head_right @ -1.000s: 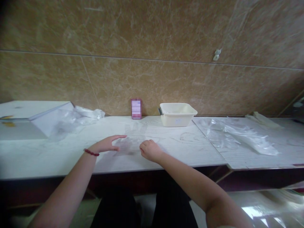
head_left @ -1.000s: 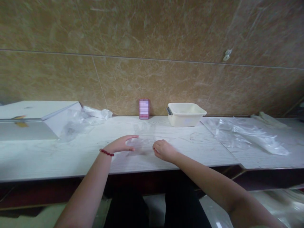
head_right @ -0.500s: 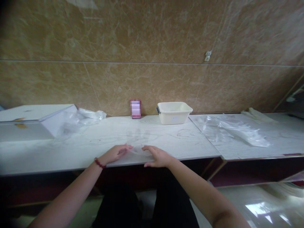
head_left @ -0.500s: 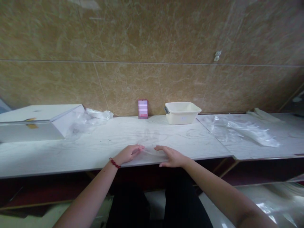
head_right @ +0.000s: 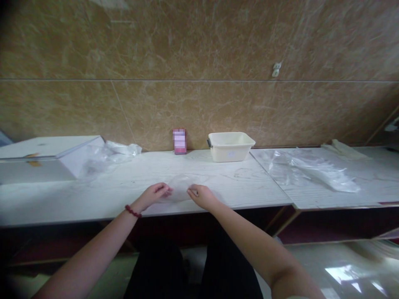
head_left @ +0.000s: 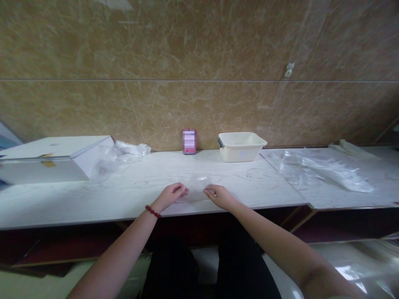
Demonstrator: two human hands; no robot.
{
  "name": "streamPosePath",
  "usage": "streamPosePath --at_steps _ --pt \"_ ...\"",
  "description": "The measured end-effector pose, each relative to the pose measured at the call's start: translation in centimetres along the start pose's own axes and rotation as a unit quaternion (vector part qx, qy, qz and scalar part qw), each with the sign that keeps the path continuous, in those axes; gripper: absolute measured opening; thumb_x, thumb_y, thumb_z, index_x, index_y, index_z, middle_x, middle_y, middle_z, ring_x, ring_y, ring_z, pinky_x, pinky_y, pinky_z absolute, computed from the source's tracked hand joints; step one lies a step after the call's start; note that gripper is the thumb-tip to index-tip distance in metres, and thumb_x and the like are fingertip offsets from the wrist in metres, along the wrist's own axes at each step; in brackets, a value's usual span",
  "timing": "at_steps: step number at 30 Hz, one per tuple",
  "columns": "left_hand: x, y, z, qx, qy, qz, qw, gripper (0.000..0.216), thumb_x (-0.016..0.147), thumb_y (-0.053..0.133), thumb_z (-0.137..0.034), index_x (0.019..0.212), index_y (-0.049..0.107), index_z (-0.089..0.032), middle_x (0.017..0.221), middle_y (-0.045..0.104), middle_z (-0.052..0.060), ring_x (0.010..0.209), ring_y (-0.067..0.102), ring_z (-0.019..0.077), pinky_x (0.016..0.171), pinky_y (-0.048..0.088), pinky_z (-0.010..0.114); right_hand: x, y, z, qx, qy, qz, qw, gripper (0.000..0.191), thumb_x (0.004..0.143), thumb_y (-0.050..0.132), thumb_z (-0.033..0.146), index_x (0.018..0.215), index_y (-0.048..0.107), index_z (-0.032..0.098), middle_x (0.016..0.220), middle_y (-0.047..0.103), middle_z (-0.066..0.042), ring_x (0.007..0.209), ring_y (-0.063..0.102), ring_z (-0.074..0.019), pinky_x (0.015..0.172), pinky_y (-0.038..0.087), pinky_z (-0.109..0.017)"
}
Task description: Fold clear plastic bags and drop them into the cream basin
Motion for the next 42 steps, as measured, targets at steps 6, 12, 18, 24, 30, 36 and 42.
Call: streamPosePath --at_steps 6,12,18,24,30,36,42 --pt "2.8 -0.8 2.2 0.012 -0.11 -0.214 0.971 0.026 0.061 0.052 -0.039 0.069 0.059 -0.015 0.071 0.061 0.004 0.071 0.055 0.0182 0.064 0.04 0.027 2.7 -0.2 -2.1 0.002 0.158 -0.108 0.981 0.017 0.069 0.049 0.029 0.079 0.056 0.017 0.087 0.057 -0.006 0.086 0.051 -0.0148 0.077 0.038 -0.026" --pt "3.8 -0.3 3.0 -0.116 -0.168 -0.245 0.948 0.027 0.055 0.058 -0.036 0.068 0.06 -0.012 0.057 0.056 0.001 0.049 0.049 0.0116 0.045 0.033 0.022 4.3 0.2 -3.8 0.087 0.274 -0.102 0.952 0.026 0.067 0.05 0.036 0.086 0.053 0.019 0.09 0.056 -0.004 0.078 0.052 -0.0133 0.066 0.04 -0.024" --pt "5.1 -0.3 3.8 -0.136 -0.171 -0.245 0.945 0.026 0.052 0.059 -0.033 0.067 0.06 -0.011 0.057 0.057 0.001 0.048 0.048 0.0106 0.045 0.034 0.021 5.9 1.1 -5.1 0.108 0.295 -0.114 0.943 0.025 0.065 0.053 0.034 0.084 0.054 0.018 0.084 0.057 -0.002 0.071 0.053 -0.0113 0.06 0.039 -0.021" --pt "6.1 -0.6 5.1 -0.137 -0.167 -0.247 0.945 0.029 0.051 0.062 -0.034 0.068 0.061 -0.011 0.057 0.058 0.002 0.05 0.051 0.0123 0.046 0.036 0.023 6.7 1.3 -5.9 0.097 0.298 -0.101 0.944 0.03 0.062 0.055 0.024 0.09 0.048 0.019 0.075 0.06 0.001 0.063 0.053 -0.0093 0.057 0.038 -0.019" --pt "7.3 -1.7 6.0 -0.13 -0.139 -0.237 0.953 0.032 0.052 0.064 -0.038 0.07 0.061 -0.011 0.059 0.058 0.003 0.053 0.051 0.0121 0.049 0.038 0.023 7.2 1.0 -6.0 0.034 0.263 -0.066 0.962 0.033 0.059 0.049 0.008 0.089 0.052 0.021 0.069 0.06 0.003 0.061 0.054 -0.0086 0.056 0.037 -0.018" --pt "7.2 -2.5 6.6 -0.144 -0.118 -0.234 0.954 0.042 0.061 0.06 -0.031 0.097 0.052 -0.011 0.082 0.059 0.008 0.064 0.055 0.0113 0.058 0.043 0.024 7.2 0.7 -5.5 -0.017 0.222 -0.041 0.974 0.027 0.063 0.046 0.007 0.082 0.061 0.02 0.08 0.063 0.0 0.074 0.056 -0.0105 0.063 0.039 -0.017" --pt "6.6 -2.7 6.4 -0.098 -0.119 -0.221 0.963 0.042 0.059 0.062 -0.018 0.098 0.05 -0.012 0.095 0.056 0.011 0.081 0.056 0.0177 0.071 0.044 0.032 6.9 0.4 -5.7 -0.033 0.227 -0.029 0.973 0.027 0.061 0.05 0.012 0.084 0.064 0.016 0.083 0.064 -0.005 0.079 0.056 -0.0154 0.068 0.04 -0.021"
Point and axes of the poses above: each hand's wrist, its own x-axis towards the middle knuckle, its own y-axis out of the palm, z = x × y, the point moved 4 cm from there along x, towards the middle knuckle
